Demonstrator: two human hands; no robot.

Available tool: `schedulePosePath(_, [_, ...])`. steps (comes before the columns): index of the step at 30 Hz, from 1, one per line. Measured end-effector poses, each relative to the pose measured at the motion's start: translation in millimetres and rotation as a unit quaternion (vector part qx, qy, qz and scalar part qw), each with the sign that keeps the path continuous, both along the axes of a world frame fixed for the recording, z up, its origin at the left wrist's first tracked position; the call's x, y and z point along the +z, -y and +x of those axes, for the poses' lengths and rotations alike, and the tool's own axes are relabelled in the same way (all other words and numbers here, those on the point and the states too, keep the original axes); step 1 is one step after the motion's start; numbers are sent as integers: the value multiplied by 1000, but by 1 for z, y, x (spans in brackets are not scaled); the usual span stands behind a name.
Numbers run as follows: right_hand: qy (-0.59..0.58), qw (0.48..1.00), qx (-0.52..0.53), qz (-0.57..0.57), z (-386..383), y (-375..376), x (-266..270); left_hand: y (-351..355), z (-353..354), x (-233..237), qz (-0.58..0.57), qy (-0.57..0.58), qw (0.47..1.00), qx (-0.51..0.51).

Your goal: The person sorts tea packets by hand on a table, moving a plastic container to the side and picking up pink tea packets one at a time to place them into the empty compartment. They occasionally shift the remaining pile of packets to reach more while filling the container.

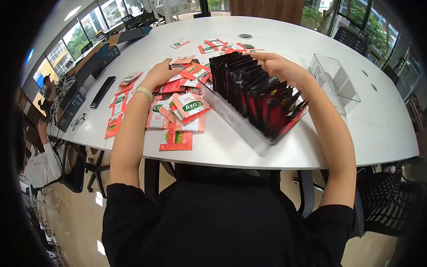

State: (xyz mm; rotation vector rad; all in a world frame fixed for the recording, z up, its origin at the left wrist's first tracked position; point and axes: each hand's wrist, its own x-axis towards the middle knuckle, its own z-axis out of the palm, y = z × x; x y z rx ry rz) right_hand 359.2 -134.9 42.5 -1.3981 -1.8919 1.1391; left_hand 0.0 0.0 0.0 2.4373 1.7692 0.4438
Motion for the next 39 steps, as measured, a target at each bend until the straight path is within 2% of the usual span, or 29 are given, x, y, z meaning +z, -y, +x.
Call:
schedulePosePath(2, [-18, 990, 87, 113, 9, -22, -9, -3, -4, -2, 44, 72, 996, -9])
schedulePosePath(3, [-16, 989, 92, 112, 3, -18, -5, -3, -7, -2, 44, 75, 996, -4])
schedulePosePath(5, [-110, 991, 37, 64, -11, 6, 6, -3, -10, 1, 20, 167, 986, -11])
schedulePosePath(6, [-15, 998, 7, 64, -5, 14, 19, -6, -12, -2, 43, 171, 984, -12])
schedulePosePath(7, [-17, 998, 8, 63, 3, 19, 24, -13, -15, -8, 42, 169, 985, -11])
schedulePosePath(9, [-54, 997, 60, 7, 18, 29, 25, -24, -18, -14, 24, 239, 971, -14])
schedulePosePath(10, [-91, 993, 76, 1, 23, 33, 22, -27, -19, -14, 22, 237, 971, -14])
schedulePosePath(13, [-80, 991, 104, 25, 25, 31, 20, -28, -18, -8, -4, 300, 954, -4])
schedulePosePath(15, [-92, 989, 113, 21, 25, 29, 18, -25, -19, -1, -8, 447, 895, -17])
schedulePosePath(16, [-108, 991, 85, 2, 23, 29, 17, -24, -19, 4, -6, 446, 895, -18])
schedulePosePath(19, [-123, 991, 60, 1, 19, 29, 16, -14, -9, 24, 141, 560, 814, -66])
schedulePosePath(20, [-123, 990, 62, 15, 19, 30, 14, -6, -3, 33, 133, 594, 789, -77])
schedulePosePath(21, [-122, 991, 60, 15, 17, 30, 13, 5, 2, 40, 132, 595, 789, -79])
schedulePosePath(23, [-149, 984, 95, 8, 16, 29, 10, 20, 13, 49, 45, 705, 695, -134])
schedulePosePath(27, [-173, 978, 108, -51, 18, 22, 4, 39, 36, 49, -69, 734, 647, -196])
schedulePosePath(29, [-164, 979, 107, -55, 23, 18, 5, 48, 43, 50, -89, 718, 664, -188])
schedulePosePath(31, [-107, 987, 120, -2, 20, 21, 14, 52, 48, 48, -93, 702, 682, -183])
schedulePosePath(33, [-69, 995, 69, 12, 14, 37, 29, 50, 48, 47, -94, 705, 676, -194])
schedulePosePath(35, [-25, 995, 23, 99, 12, 50, 39, 49, 46, 49, -67, 705, 684, -176])
schedulePosePath(37, [13, 994, 30, 107, -1, 66, 52, 47, 43, 47, -70, 720, 663, -191])
schedulePosePath(39, [101, 960, 81, 250, -21, 78, 53, 48, 42, 47, -59, 715, 672, -181])
